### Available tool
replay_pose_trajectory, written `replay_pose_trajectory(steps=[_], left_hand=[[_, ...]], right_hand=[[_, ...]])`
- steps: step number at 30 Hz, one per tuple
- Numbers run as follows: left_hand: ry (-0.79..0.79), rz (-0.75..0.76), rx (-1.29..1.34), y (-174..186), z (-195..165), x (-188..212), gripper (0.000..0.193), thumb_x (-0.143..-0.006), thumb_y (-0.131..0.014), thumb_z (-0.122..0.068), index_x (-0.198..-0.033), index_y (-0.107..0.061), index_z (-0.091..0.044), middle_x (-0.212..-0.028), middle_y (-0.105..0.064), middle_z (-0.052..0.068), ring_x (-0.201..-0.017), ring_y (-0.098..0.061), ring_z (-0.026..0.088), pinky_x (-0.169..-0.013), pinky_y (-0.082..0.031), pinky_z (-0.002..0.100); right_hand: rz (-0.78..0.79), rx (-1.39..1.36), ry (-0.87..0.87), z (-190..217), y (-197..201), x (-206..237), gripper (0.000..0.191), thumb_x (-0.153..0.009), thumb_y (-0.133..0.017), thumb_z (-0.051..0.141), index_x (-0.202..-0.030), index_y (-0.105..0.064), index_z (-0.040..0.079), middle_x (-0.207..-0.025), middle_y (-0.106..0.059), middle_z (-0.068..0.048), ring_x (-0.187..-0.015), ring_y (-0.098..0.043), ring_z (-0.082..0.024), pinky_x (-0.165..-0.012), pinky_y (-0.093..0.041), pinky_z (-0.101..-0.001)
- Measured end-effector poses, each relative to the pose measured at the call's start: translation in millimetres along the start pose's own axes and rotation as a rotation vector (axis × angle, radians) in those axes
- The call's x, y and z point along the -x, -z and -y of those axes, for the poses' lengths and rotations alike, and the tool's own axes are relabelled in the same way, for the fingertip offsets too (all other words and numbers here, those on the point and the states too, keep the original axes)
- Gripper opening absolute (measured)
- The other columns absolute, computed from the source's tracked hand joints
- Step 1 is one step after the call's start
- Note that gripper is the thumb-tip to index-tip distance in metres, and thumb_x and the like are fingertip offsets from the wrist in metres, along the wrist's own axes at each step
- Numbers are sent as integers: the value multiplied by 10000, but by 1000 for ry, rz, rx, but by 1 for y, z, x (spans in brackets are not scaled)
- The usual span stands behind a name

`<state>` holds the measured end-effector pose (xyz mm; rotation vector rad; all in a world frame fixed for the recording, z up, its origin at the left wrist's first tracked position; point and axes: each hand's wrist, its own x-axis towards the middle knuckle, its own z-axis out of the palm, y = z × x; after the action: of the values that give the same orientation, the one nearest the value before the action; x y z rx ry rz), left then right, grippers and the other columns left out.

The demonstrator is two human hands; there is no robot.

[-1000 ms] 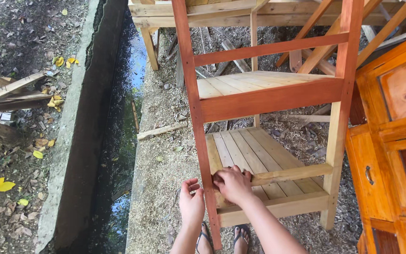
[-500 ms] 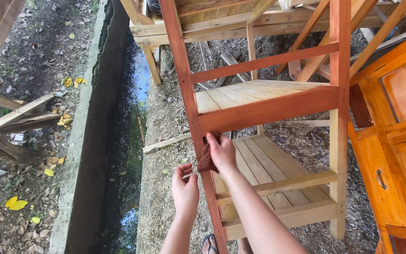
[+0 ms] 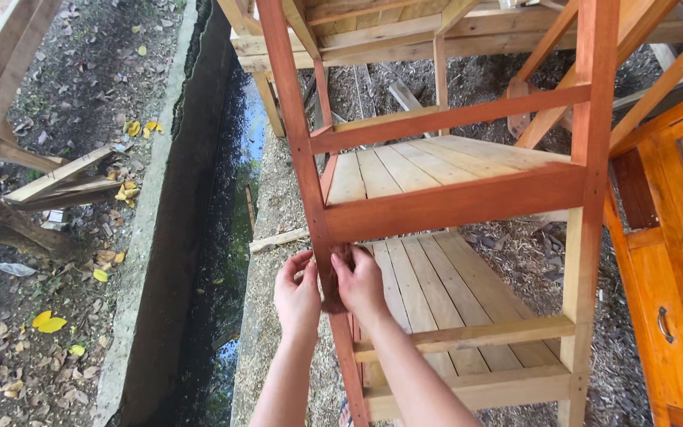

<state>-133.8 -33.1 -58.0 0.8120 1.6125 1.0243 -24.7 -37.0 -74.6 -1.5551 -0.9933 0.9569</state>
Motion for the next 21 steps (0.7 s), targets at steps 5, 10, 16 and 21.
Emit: replay_pose_trajectory(steps=[5, 10, 16, 21], left_hand=[[127, -36, -21, -2, -11, 0, 197, -968, -655, -142, -1136, -749, -100, -812, -734, 52, -657, -564, 107, -603, -461, 309], [8, 1, 46, 0, -11, 0, 228, -937, -612, -63, -1123, -745, -62, -964, -773, 54, -827, -679, 83, -749, -544, 260], [4, 17, -2, 3, -8, 5, 387, -883, -490, 63, -1166, -733, -39, -1057, -762, 73, -868, -662, 116, -781, -538, 272], [46, 54, 116, 3, -5, 1, 496, -846, -432, 119, -1225, -718, -22, -1101, -757, 79, -841, -623, 152, -732, -512, 307]], right_hand=[[22, -213, -122, 6, 3, 12, 241, -917, -700, 177, -1057, -725, -18, -943, -777, -94, -834, -694, -137, -764, -559, -308], [104, -267, -205, 6, -2, -4, 241, -916, -720, 208, -1051, -698, 9, -957, -764, -72, -841, -697, -127, -764, -559, -302], [-173, 52, -154, 21, -18, 6, 222, -833, -790, 211, -933, -755, 16, -887, -774, -104, -791, -747, -190, -737, -558, -315], [-144, 52, 61, 35, -9, 38, 157, -811, -746, 146, -915, -773, 32, -883, -731, -96, -753, -734, -215, -683, -561, -333]])
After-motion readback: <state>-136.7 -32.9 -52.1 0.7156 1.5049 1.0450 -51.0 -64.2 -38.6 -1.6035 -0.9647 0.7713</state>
